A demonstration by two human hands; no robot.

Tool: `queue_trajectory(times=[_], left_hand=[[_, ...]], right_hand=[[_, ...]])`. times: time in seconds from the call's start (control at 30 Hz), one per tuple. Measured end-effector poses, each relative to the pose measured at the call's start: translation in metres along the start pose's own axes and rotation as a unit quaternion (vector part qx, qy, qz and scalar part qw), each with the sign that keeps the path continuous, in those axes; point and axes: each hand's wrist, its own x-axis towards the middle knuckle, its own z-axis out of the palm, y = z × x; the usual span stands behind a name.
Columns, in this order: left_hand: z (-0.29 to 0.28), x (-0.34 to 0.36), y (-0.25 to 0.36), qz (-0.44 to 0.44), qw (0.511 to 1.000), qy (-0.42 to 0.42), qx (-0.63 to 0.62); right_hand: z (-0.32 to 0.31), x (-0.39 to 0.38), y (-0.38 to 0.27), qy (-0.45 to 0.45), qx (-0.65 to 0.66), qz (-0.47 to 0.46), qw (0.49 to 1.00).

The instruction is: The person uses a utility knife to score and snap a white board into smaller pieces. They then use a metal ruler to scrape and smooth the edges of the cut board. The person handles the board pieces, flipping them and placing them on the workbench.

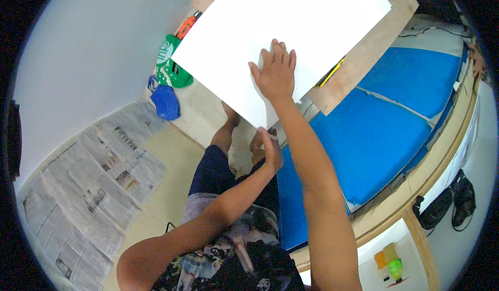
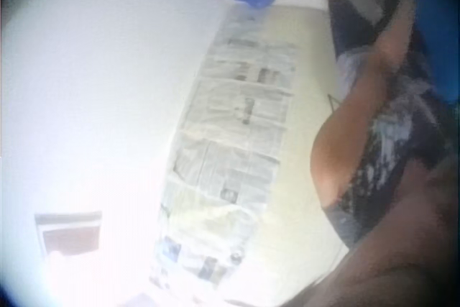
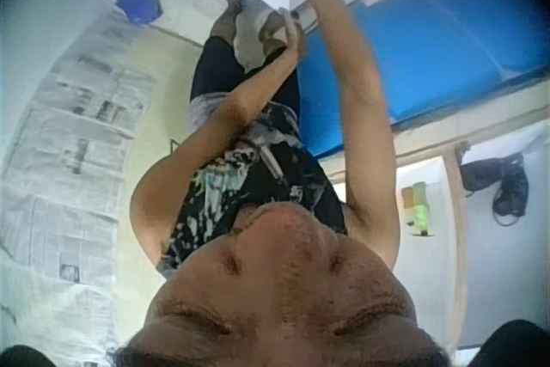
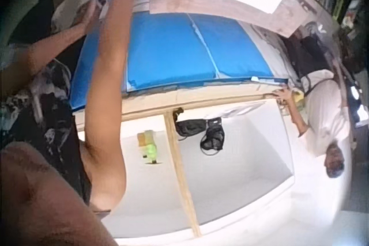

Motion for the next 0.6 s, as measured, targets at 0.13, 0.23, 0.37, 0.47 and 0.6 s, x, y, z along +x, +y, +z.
queue_trajectory(times=[0.13, 0.23, 0.37, 0.47, 0.6], left_hand=[[0.001, -0.015, 0.092, -0.003, 0.999, -0.011, -0.045], [-0.043, 0.085, 0.168, 0.333, 0.909, 0.071, 0.241], [0.11, 0.132, 0.342, 0.526, 0.812, -0.085, 0.238], [0.253, 0.213, 0.406, 0.637, 0.639, -0.152, 0.402], [0.403, 0.267, 0.422, 0.637, 0.506, -0.09, 0.574]], right_hand=[[-0.005, -0.002, 0.005, 0.002, 0.014, 0.003, 1.0], [-0.009, 0.003, 0.005, -0.009, 0.036, 0.015, 0.999], [-0.018, 0.006, 0.006, -0.044, 0.025, 0.038, 0.998], [-0.016, 0.009, 0.002, -0.062, 0.042, 0.044, 0.996], [-0.012, 0.011, -0.003, -0.074, 0.039, 0.039, 0.996]])
